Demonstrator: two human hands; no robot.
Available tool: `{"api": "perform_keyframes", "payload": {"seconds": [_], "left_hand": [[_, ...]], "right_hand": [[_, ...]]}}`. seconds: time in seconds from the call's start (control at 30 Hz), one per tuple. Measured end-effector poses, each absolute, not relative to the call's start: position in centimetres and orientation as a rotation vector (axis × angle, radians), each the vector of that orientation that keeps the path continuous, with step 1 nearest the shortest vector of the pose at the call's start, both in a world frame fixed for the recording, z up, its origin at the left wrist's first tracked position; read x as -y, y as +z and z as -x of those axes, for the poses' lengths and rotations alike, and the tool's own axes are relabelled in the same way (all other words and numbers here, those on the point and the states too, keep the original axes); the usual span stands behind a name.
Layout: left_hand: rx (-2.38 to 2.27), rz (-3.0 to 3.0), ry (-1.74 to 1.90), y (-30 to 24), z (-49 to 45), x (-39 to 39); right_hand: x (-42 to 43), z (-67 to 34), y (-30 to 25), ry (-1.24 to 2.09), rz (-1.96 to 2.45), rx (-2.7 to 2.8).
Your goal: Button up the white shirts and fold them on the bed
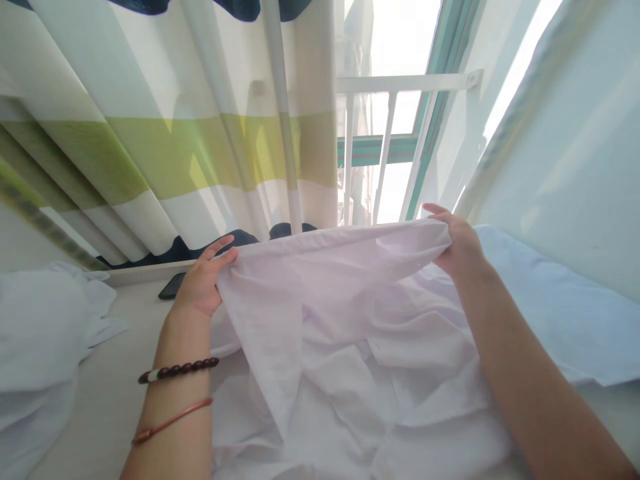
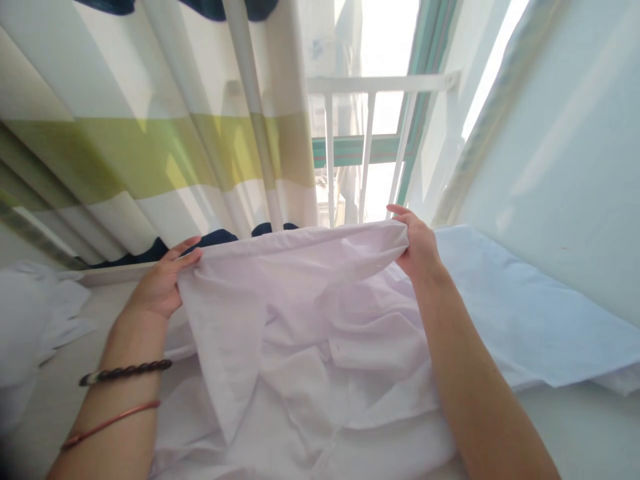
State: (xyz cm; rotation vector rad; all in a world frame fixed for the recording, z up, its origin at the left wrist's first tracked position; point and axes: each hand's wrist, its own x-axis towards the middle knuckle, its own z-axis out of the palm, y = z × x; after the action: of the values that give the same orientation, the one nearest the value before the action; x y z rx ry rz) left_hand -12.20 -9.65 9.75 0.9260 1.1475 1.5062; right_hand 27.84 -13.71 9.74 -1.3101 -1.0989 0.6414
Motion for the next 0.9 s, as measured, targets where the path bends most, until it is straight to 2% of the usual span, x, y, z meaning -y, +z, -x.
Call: {"api": "perform_keyframes", "payload": {"seconds": [0.1, 0.2, 0.43, 0.5, 0.7, 0.9], "left_hand": [[-1.149, -0.988, 1.455, 10.0, 13.1, 10.2], [-1.201, -1.159, 1.254, 10.5, 14.2, 10.8], [-1.804, -1.729, 1.086, 11.2, 14.0, 10.4], [-1.831, -1.774, 1.154, 11.3, 13.6, 10.4], [-1.599, -1.597, 1.488, 11.7, 12.8, 10.9], [-1.741, -1.753, 1.653, 10.8, 12.0, 10.2]], "right_hand": [[14.6, -28.0, 10.3, 0.781, 1.229, 1.096], [15.6, -28.3, 11.1, 0.820, 1.248, 1.217], [17.1, -28.3, 12.3, 0.544, 1.777, 1.449], [17.0, -28.1, 12.5, 0.522, 1.723, 1.434], [16.7, -27.7, 12.5, 0.735, 1.159, 1.204], [15.4, -27.2, 11.6, 0.591, 1.277, 1.117]]}}
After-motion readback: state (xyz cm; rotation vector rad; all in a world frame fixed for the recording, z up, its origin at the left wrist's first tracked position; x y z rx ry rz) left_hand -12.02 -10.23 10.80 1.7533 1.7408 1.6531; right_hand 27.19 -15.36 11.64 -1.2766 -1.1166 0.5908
